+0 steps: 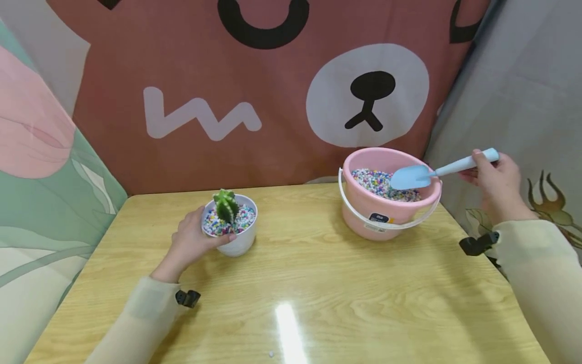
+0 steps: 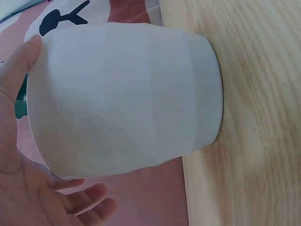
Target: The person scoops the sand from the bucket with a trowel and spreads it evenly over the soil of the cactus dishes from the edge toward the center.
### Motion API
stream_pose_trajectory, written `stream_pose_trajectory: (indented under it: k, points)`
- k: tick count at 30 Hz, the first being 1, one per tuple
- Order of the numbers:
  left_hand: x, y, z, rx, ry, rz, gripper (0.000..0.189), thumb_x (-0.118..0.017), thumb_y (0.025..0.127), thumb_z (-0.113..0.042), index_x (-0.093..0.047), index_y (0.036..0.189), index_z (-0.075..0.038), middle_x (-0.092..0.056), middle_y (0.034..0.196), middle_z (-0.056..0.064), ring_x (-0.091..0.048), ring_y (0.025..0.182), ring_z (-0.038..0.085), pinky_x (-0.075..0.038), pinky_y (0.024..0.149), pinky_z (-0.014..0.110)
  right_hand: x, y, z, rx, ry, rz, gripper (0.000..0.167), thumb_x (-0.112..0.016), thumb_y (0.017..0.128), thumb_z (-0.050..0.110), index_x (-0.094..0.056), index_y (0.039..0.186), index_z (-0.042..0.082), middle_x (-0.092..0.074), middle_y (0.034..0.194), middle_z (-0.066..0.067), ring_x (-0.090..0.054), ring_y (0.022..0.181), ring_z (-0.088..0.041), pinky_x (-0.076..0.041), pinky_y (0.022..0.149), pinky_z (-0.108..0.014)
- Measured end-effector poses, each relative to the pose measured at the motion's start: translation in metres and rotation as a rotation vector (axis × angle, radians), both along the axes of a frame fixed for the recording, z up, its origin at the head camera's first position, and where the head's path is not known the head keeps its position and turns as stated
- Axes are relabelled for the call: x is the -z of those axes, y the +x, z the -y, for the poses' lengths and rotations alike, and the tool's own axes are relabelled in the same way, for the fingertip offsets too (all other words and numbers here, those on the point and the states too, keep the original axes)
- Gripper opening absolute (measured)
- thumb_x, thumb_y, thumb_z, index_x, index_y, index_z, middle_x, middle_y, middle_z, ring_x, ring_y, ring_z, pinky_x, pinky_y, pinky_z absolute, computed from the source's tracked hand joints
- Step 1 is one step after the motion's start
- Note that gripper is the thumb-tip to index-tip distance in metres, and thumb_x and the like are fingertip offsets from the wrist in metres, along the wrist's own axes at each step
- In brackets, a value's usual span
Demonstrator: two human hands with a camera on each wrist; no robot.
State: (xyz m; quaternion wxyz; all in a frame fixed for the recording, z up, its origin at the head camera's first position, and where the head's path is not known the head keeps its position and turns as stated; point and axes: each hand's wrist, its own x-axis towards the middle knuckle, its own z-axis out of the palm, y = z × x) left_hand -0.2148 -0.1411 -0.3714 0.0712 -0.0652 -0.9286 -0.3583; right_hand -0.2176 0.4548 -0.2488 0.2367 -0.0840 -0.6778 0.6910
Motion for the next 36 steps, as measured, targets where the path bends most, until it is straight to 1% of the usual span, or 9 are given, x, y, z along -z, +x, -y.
stream_pose_trajectory:
  k: [3,5,10,13,18,22,29,32,36]
  points:
    - [0.001,0.001,0.0,-0.005,0.007,0.017,0.113,-0.087,0.078,-0.054,-0.031,0.159,0.001,-0.039,0.154,0.031,-0.034,0.14,0.052,-0.027,0.101,0.077,0.0,-0.001,-0.004,0.053,0.217,0.087,0.023,-0.06,0.104,0.032,-0.053,0.106,0.011,-0.062,0.084,0.014,-0.067,0.069,0.004,-0.054,0.066,-0.012]
    - [0.001,0.002,0.0,-0.01,0.011,0.027,0.115,-0.086,0.078,-0.054,-0.028,0.16,0.002,-0.036,0.156,0.031,-0.032,0.141,0.053,-0.025,0.102,0.077,0.001,-0.002,-0.005,0.08,0.319,0.121,0.022,-0.057,0.105,0.034,-0.053,0.105,0.012,-0.06,0.081,0.018,-0.066,0.067,0.007,-0.053,0.065,-0.011]
    - [0.005,0.0,-0.001,-0.012,0.018,0.011,0.114,-0.086,0.079,-0.054,-0.029,0.16,0.001,-0.036,0.157,0.03,-0.031,0.142,0.053,-0.025,0.104,0.076,0.004,-0.009,-0.001,0.056,0.418,0.163,0.027,-0.055,0.105,0.036,-0.051,0.105,0.009,-0.058,0.078,0.019,-0.064,0.066,0.007,-0.054,0.065,-0.012]
    - [0.007,0.0,-0.001,-0.01,0.025,-0.011,0.11,-0.086,0.079,-0.051,-0.031,0.158,0.003,-0.033,0.158,0.031,-0.027,0.144,0.052,-0.023,0.107,0.077,0.007,-0.012,0.002,0.032,0.502,0.203,0.034,-0.054,0.105,0.04,-0.051,0.108,0.006,-0.058,0.082,0.016,-0.062,0.069,0.008,-0.053,0.066,-0.011]
    - [0.012,-0.001,-0.002,0.008,0.048,-0.044,0.105,-0.087,0.08,-0.044,-0.033,0.155,0.004,-0.029,0.159,0.031,-0.023,0.147,0.05,-0.021,0.109,0.076,0.014,-0.015,0.005,-0.013,0.492,0.227,0.037,-0.054,0.106,0.038,-0.051,0.111,0.002,-0.058,0.088,0.012,-0.062,0.073,0.007,-0.054,0.069,-0.012]
    - [0.014,-0.001,-0.001,0.012,0.067,-0.044,0.105,-0.087,0.08,-0.043,-0.031,0.157,0.002,-0.031,0.16,0.029,-0.025,0.147,0.048,-0.021,0.109,0.076,0.016,-0.018,0.005,-0.054,0.444,0.225,0.035,-0.054,0.106,0.037,-0.051,0.112,0.002,-0.059,0.084,0.018,-0.064,0.074,0.007,-0.054,0.071,-0.013]
    - [0.015,0.0,0.0,-0.002,0.081,-0.007,0.111,-0.087,0.08,-0.044,-0.026,0.159,0.005,-0.032,0.159,0.03,-0.024,0.147,0.05,-0.019,0.111,0.074,0.011,-0.025,0.013,-0.079,0.556,0.262,0.048,-0.054,0.106,0.042,-0.051,0.119,-0.004,-0.061,0.082,0.02,-0.061,0.074,0.007,-0.052,0.068,-0.011]
    - [0.015,-0.001,-0.001,-0.004,0.073,0.007,0.113,-0.087,0.081,-0.046,-0.023,0.16,0.004,-0.031,0.159,0.03,-0.023,0.147,0.051,-0.019,0.111,0.075,0.007,-0.028,0.021,-0.085,0.64,0.249,0.05,-0.054,0.105,0.041,-0.051,0.117,-0.007,-0.066,0.083,0.011,-0.062,0.07,0.008,-0.052,0.067,-0.011]
    - [0.014,-0.002,-0.001,-0.004,0.065,0.007,0.114,-0.086,0.081,-0.046,-0.022,0.16,0.004,-0.031,0.159,0.031,-0.023,0.146,0.052,-0.019,0.11,0.076,0.004,-0.034,0.039,-0.079,0.762,0.271,0.058,-0.05,0.105,0.048,-0.05,0.119,-0.008,-0.066,0.109,-0.018,-0.068,0.08,-0.002,-0.058,0.087,-0.03]
